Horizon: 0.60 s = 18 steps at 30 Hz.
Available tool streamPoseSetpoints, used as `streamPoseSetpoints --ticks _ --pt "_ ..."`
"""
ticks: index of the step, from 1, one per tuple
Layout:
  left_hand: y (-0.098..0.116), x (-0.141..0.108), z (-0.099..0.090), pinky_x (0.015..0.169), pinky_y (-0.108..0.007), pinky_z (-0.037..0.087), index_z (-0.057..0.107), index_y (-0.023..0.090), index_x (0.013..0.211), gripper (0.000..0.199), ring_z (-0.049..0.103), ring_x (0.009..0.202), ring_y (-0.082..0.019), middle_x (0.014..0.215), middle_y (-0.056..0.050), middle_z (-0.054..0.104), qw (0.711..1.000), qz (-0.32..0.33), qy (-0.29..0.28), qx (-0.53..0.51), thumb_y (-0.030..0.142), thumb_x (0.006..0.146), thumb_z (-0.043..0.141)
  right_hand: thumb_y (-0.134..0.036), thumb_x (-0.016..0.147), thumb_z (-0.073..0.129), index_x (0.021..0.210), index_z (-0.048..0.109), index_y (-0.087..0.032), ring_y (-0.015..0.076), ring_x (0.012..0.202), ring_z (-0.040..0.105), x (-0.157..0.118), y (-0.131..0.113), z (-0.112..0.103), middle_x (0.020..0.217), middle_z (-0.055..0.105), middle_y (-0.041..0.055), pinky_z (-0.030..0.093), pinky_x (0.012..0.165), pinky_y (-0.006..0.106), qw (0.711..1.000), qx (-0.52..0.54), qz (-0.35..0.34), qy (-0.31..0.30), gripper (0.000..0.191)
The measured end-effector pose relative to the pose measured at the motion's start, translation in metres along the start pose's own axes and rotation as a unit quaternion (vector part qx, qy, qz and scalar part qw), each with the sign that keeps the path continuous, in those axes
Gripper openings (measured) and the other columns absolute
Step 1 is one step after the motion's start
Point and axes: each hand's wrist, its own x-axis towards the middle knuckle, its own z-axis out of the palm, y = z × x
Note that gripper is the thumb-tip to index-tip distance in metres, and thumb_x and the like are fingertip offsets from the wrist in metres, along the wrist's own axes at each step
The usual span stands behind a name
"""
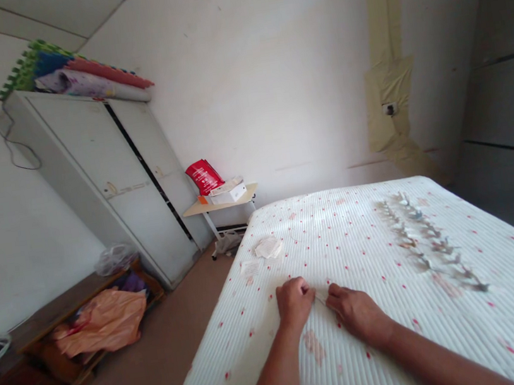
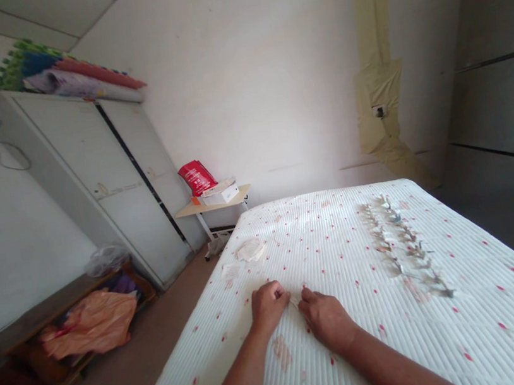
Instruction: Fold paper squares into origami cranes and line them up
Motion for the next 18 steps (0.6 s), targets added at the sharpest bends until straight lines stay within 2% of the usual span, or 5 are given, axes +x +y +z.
streamPoseSetpoints --ticks 3,6,11,18 --pt "-0.0011 -0.0012 -0.0005 0.078 -0.026 0.033 0.060 0.022 0.079 0.010 0.053 0.088 -0.015 0.086 0.002 0.063 0.998 0.011 0.046 -0.048 0.027 0.073 0.055 -0.011 0.084 0.038 0.072 0.059 -0.017 0.0114 0.066 0.057 0.0001 0.0018 0.0020 0.082 0.059 0.0040 0.038 0.055 0.020 1.000 0.000 -0.003 0.003 0.025" --pt "-0.0010 -0.0020 -0.0002 0.088 -0.031 0.032 0.059 0.025 0.095 0.026 0.047 0.102 -0.018 0.104 0.001 0.059 0.995 0.022 0.072 -0.064 0.031 0.070 0.058 -0.011 0.084 0.038 0.073 0.060 -0.017 0.0111 0.066 0.057 -0.0003 0.0028 0.0015 0.082 0.059 0.0040 0.038 0.054 0.020 1.000 0.003 -0.009 0.004 0.025" --pt "0.0038 -0.0015 -0.0012 0.098 -0.038 0.024 0.053 0.033 0.109 0.048 0.036 0.116 -0.023 0.121 0.001 0.049 0.999 0.029 0.004 -0.018 0.046 0.063 0.061 -0.011 0.085 0.035 0.076 0.060 -0.017 0.0126 0.070 0.058 -0.0010 0.0022 -0.0026 0.083 0.059 0.0049 0.039 0.056 0.020 1.000 0.006 -0.008 -0.009 0.027" --pt "0.0080 0.0017 -0.0043 0.099 -0.041 0.023 0.051 0.035 0.112 0.055 0.034 0.118 -0.025 0.124 0.001 0.045 0.999 0.013 -0.041 0.017 0.052 0.061 0.059 -0.009 0.083 0.036 0.079 0.060 -0.016 0.0134 0.071 0.058 -0.0008 0.0015 -0.0050 0.084 0.059 0.0061 0.040 0.059 0.021 1.000 0.014 -0.008 -0.012 0.025"
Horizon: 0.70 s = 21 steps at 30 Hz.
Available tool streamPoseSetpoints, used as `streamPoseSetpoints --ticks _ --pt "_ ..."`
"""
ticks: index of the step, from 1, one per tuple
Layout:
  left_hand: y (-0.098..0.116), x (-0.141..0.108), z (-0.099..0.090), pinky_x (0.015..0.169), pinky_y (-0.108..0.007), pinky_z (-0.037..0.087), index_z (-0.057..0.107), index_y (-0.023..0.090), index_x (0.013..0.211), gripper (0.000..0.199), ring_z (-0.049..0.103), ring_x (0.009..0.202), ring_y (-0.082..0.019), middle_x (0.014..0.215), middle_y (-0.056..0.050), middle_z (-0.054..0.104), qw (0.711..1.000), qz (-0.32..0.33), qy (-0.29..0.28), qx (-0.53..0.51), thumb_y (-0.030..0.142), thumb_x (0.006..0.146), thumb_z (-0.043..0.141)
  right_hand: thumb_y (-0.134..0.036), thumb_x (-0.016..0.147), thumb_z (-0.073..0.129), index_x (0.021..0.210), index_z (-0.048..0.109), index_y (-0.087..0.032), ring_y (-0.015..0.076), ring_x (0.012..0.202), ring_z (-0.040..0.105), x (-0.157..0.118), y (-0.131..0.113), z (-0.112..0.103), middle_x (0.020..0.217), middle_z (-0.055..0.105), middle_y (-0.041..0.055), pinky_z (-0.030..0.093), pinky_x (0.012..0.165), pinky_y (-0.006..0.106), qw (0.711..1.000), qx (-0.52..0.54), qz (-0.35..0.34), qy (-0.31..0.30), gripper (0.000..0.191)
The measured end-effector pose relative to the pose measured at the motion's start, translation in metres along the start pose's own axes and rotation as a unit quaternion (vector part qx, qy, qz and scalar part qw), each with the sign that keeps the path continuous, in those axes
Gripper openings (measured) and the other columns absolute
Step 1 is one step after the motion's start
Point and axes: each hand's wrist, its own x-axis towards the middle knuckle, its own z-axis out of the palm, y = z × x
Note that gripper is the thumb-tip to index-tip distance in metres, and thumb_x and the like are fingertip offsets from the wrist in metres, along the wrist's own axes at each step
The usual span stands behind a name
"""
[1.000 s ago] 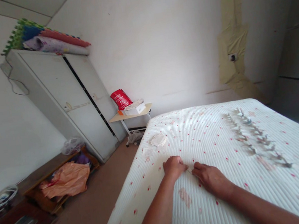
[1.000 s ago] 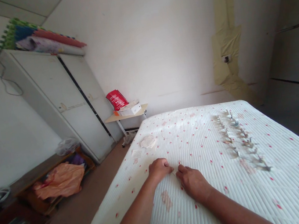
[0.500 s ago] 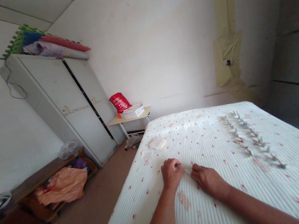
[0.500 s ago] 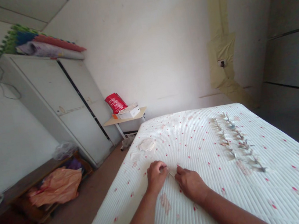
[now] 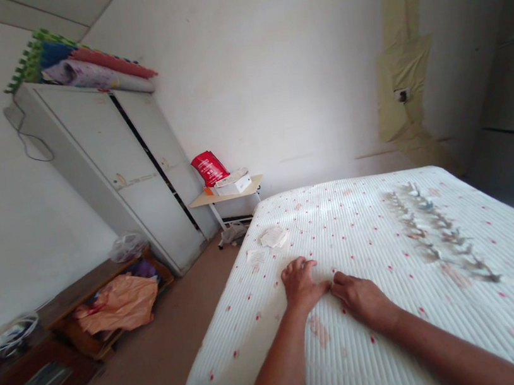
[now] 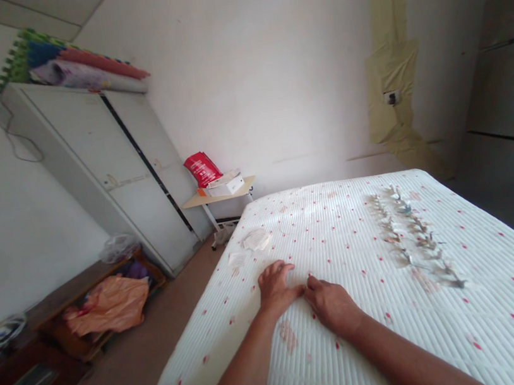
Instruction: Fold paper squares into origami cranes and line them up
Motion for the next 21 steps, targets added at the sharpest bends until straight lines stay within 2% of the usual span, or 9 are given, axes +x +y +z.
streamPoseSetpoints --ticks 9,15,19,21 --pt "-0.004 0.004 0.004 0.100 -0.042 0.023 0.049 0.036 0.113 0.052 0.034 0.120 -0.025 0.127 0.001 0.043 1.000 -0.005 -0.012 0.001 0.050 0.064 0.056 -0.014 0.086 0.037 0.072 0.059 -0.016 0.0133 0.066 0.056 -0.002 0.002 0.000 0.080 0.059 0.0053 0.038 0.056 0.022 1.000 0.007 -0.014 0.002 0.027" --pt "-0.005 0.002 0.005 0.099 -0.040 0.025 0.050 0.035 0.112 0.052 0.035 0.119 -0.024 0.127 0.001 0.043 1.000 0.003 0.000 0.008 0.051 0.064 0.057 -0.009 0.079 0.041 0.066 0.060 -0.017 0.0118 0.066 0.057 -0.006 0.013 -0.004 0.079 0.059 0.0032 0.041 0.059 0.021 0.995 0.095 -0.035 -0.009 0.024" --pt "-0.003 0.001 0.004 0.099 -0.039 0.025 0.050 0.034 0.113 0.051 0.035 0.119 -0.024 0.127 0.001 0.043 1.000 0.007 0.001 0.019 0.052 0.065 0.055 -0.009 0.079 0.039 0.080 0.065 -0.018 0.0132 0.075 0.059 -0.002 0.024 -0.003 0.082 0.061 0.0040 0.044 0.068 0.022 0.979 0.200 -0.010 0.024 0.027" --pt "-0.003 0.001 0.004 0.099 -0.039 0.025 0.049 0.035 0.113 0.050 0.035 0.119 -0.024 0.127 0.001 0.043 1.000 0.006 0.002 0.020 0.052 0.066 0.055 -0.010 0.080 0.039 0.089 0.066 -0.020 0.0136 0.079 0.060 0.000 0.025 -0.001 0.088 0.062 0.0045 0.044 0.069 0.022 0.976 0.215 -0.004 0.031 0.030"
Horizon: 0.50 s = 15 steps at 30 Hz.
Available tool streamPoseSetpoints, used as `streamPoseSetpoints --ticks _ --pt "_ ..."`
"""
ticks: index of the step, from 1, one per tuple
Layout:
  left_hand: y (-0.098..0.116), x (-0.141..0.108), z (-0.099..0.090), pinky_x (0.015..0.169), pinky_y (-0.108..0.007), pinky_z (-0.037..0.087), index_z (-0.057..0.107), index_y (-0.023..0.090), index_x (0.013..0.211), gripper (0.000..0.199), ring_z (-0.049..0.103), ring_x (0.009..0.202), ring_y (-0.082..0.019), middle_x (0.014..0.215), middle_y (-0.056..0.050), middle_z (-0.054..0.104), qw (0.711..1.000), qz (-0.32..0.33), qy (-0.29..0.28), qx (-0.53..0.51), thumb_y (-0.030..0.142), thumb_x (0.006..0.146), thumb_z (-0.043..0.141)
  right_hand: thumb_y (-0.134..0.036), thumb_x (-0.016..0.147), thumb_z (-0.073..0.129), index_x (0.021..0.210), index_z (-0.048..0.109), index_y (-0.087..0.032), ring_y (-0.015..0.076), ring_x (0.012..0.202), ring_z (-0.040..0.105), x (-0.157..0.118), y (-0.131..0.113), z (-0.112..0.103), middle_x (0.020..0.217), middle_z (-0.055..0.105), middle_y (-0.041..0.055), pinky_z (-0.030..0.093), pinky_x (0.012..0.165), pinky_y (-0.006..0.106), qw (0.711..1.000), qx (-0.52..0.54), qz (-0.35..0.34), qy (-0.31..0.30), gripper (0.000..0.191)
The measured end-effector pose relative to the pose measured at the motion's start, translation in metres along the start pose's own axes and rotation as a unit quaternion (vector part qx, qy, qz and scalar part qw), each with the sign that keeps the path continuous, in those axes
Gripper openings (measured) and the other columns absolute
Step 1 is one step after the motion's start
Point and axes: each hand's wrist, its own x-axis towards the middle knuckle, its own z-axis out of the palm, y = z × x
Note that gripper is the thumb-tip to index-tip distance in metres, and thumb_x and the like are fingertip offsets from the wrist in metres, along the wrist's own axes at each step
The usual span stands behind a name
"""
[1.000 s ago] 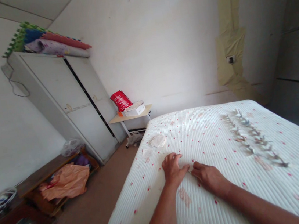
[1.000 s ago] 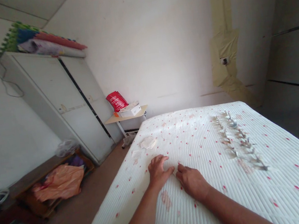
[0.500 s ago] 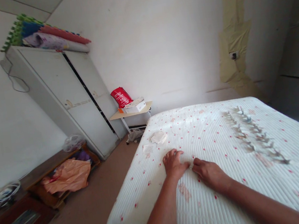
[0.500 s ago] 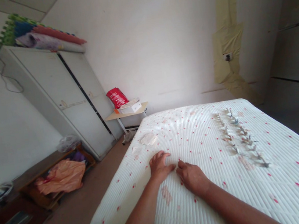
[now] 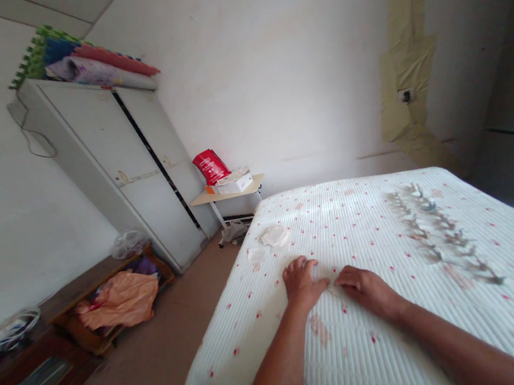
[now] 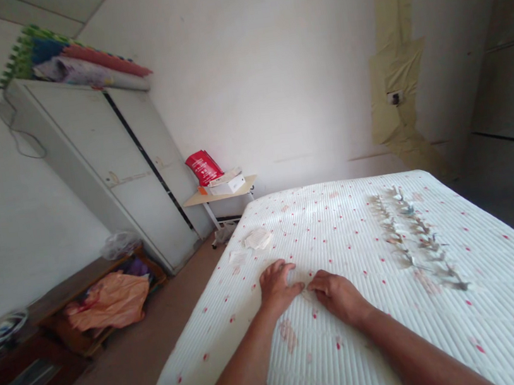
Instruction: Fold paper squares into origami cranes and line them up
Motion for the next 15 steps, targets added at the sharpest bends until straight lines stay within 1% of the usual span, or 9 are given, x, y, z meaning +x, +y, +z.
streamPoseSetpoints --ticks 3,5,8,12,15 --pt "0.000 0.000 0.002 0.100 -0.040 0.024 0.049 0.035 0.113 0.051 0.034 0.120 -0.024 0.128 0.002 0.042 1.000 -0.002 -0.002 0.001 0.052 0.066 0.054 -0.014 0.082 0.040 0.096 0.066 -0.026 0.0133 0.078 0.061 0.002 -0.002 0.004 0.096 0.060 0.0038 0.044 0.067 0.022 0.999 -0.040 0.000 -0.012 0.031" --pt "-0.001 0.001 0.002 0.101 -0.039 0.022 0.048 0.035 0.115 0.051 0.032 0.121 -0.024 0.130 0.002 0.040 1.000 -0.004 -0.008 0.004 0.052 0.066 0.053 -0.017 0.084 0.040 0.096 0.066 -0.028 0.0132 0.074 0.061 0.003 -0.005 0.007 0.097 0.059 0.0036 0.043 0.062 0.022 0.996 -0.087 0.002 -0.024 0.030" --pt "0.000 0.001 0.001 0.102 -0.038 0.021 0.047 0.035 0.115 0.051 0.031 0.122 -0.024 0.131 0.001 0.039 1.000 -0.009 -0.017 0.004 0.051 0.067 0.053 -0.020 0.085 0.041 0.091 0.066 -0.027 0.0126 0.069 0.060 0.003 -0.009 0.009 0.098 0.058 0.0039 0.041 0.057 0.021 0.990 -0.140 0.012 -0.029 0.027" --pt "0.001 0.001 -0.001 0.102 -0.040 0.022 0.048 0.034 0.114 0.051 0.031 0.122 -0.024 0.130 0.001 0.040 1.000 -0.008 -0.015 -0.007 0.051 0.066 0.055 -0.015 0.084 0.041 0.080 0.067 -0.022 0.0117 0.071 0.059 0.002 -0.013 0.008 0.096 0.058 0.0038 0.040 0.058 0.020 0.989 -0.143 0.009 -0.033 0.027" --pt "0.002 0.001 -0.002 0.101 -0.040 0.023 0.050 0.034 0.113 0.052 0.033 0.120 -0.025 0.129 0.001 0.041 1.000 -0.011 -0.011 -0.013 0.050 0.064 0.057 -0.009 0.080 0.041 0.072 0.065 -0.020 0.0112 0.071 0.058 -0.001 -0.014 0.005 0.090 0.058 0.0031 0.040 0.059 0.020 0.991 -0.126 0.000 -0.045 0.028"
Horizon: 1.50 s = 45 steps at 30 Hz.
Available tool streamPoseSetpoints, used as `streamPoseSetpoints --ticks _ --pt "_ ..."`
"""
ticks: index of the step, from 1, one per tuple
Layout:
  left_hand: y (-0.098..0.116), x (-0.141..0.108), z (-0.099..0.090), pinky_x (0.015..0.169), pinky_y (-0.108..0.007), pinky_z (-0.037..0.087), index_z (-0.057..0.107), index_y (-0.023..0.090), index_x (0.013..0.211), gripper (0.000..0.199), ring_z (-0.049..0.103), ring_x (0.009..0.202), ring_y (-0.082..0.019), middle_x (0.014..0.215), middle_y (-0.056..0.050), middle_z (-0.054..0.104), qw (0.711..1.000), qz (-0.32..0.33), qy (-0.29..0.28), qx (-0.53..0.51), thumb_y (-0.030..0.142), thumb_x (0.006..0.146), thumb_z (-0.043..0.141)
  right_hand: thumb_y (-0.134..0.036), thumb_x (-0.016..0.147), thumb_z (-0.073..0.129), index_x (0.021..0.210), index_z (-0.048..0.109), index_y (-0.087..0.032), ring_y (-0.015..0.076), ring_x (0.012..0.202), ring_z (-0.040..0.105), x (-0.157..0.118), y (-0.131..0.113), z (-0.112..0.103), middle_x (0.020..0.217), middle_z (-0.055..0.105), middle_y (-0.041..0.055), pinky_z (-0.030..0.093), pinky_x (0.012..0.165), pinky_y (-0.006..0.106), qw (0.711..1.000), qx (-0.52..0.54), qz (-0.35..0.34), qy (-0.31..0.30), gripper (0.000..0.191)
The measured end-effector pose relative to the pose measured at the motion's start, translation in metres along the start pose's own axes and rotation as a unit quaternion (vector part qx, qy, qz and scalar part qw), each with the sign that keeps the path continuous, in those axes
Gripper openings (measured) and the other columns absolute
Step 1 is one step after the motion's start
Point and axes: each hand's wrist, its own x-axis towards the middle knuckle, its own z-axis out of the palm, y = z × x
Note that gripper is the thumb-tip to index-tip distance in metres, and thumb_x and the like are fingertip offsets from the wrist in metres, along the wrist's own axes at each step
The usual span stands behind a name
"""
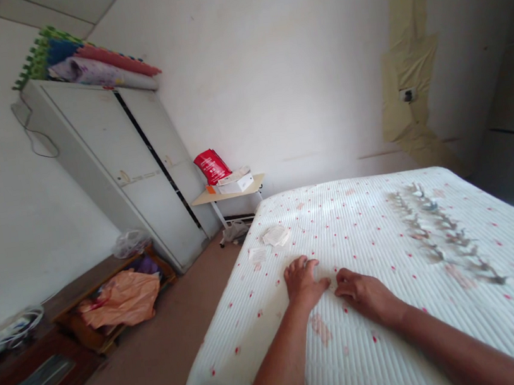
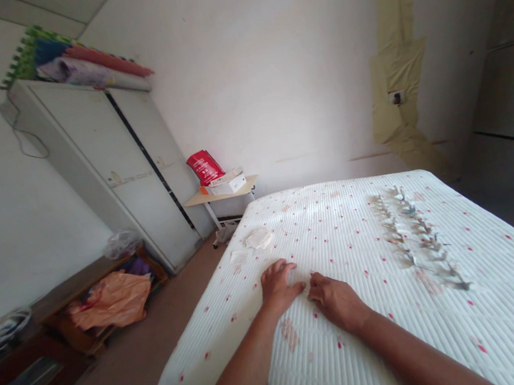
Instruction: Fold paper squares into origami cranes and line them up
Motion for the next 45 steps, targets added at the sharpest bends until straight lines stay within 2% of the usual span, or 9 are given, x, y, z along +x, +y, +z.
streamPoseSetpoints --ticks 5,9,13,16,19,25,28,32,45 --pt "0.000 -0.002 0.001 0.101 -0.040 0.023 0.051 0.035 0.111 0.048 0.035 0.119 -0.024 0.127 0.001 0.043 1.000 0.006 0.015 0.002 0.049 0.065 0.058 -0.008 0.077 0.041 0.070 0.066 -0.020 0.0110 0.071 0.058 -0.002 0.009 -0.001 0.083 0.059 0.0018 0.043 0.065 0.021 0.995 0.096 -0.006 0.013 0.028" --pt "-0.001 -0.004 0.003 0.100 -0.039 0.024 0.052 0.035 0.111 0.046 0.035 0.118 -0.024 0.125 0.001 0.045 0.999 0.022 0.034 0.004 0.048 0.067 0.057 -0.009 0.079 0.039 0.083 0.068 -0.021 0.0125 0.077 0.060 0.000 0.015 -0.001 0.084 0.061 0.0031 0.044 0.070 0.022 0.986 0.157 0.016 0.043 0.031" --pt "-0.002 -0.004 0.005 0.101 -0.040 0.023 0.052 0.033 0.111 0.046 0.035 0.118 -0.024 0.126 0.000 0.044 0.998 0.031 0.047 0.001 0.047 0.067 0.056 -0.011 0.079 0.041 0.091 0.067 -0.025 0.0124 0.075 0.060 0.000 0.011 0.002 0.090 0.061 0.0027 0.044 0.066 0.021 0.995 0.095 0.021 0.025 0.032" --pt "-0.002 -0.004 0.005 0.101 -0.040 0.023 0.052 0.032 0.111 0.047 0.035 0.118 -0.024 0.125 0.000 0.045 0.999 0.027 0.044 -0.001 0.047 0.067 0.057 -0.012 0.080 0.042 0.082 0.067 -0.023 0.0111 0.069 0.060 0.000 0.006 0.004 0.090 0.059 0.0025 0.042 0.060 0.020 0.999 0.022 0.024 0.009 0.028" --pt "-0.002 -0.004 0.004 0.101 -0.039 0.023 0.052 0.033 0.111 0.046 0.035 0.119 -0.023 0.126 0.000 0.045 0.999 0.023 0.038 -0.001 0.047 0.067 0.056 -0.010 0.079 0.042 0.073 0.065 -0.020 0.0105 0.068 0.059 -0.001 0.003 0.003 0.086 0.058 0.0021 0.040 0.059 0.019 1.000 -0.002 0.014 0.002 0.026" --pt "0.000 -0.007 0.001 0.102 -0.039 0.023 0.053 0.031 0.110 0.039 0.035 0.119 -0.022 0.125 0.000 0.047 0.998 0.038 0.043 -0.016 0.040 0.072 0.054 -0.008 0.078 0.042 0.068 0.063 -0.019 0.0104 0.069 0.059 -0.002 0.001 -0.001 0.083 0.058 0.0018 0.040 0.060 0.019 1.000 0.017 0.022 0.001 0.025" --pt "-0.001 -0.010 -0.001 0.100 -0.035 0.026 0.058 0.030 0.104 0.031 0.038 0.115 -0.019 0.117 0.002 0.053 0.995 0.059 0.060 -0.054 0.030 0.074 0.052 -0.008 0.077 0.042 0.070 0.063 -0.019 0.0103 0.070 0.059 -0.002 0.002 0.002 0.084 0.058 0.0016 0.039 0.060 0.019 0.999 0.029 0.020 0.010 0.025" --pt "-0.001 -0.014 -0.002 0.098 -0.035 0.029 0.065 0.029 0.093 0.027 0.041 0.111 -0.020 0.111 0.002 0.058 0.991 0.093 0.050 -0.080 0.025 0.069 0.054 -0.009 0.078 0.043 0.074 0.064 -0.020 0.0108 0.071 0.059 -0.004 0.003 0.003 0.084 0.058 0.0015 0.040 0.061 0.019 0.998 0.053 0.020 0.019 0.025" --pt "-0.003 -0.014 0.002 0.094 -0.035 0.034 0.067 0.025 0.072 0.021 0.047 0.102 -0.019 0.097 0.001 0.062 0.981 0.124 0.077 -0.128 0.013 0.058 0.057 -0.008 0.074 0.038 0.079 0.064 -0.017 0.0149 0.078 0.058 0.001 0.020 0.008 0.081 0.060 0.0055 0.045 0.072 0.025 0.978 0.168 0.041 0.121 0.028"
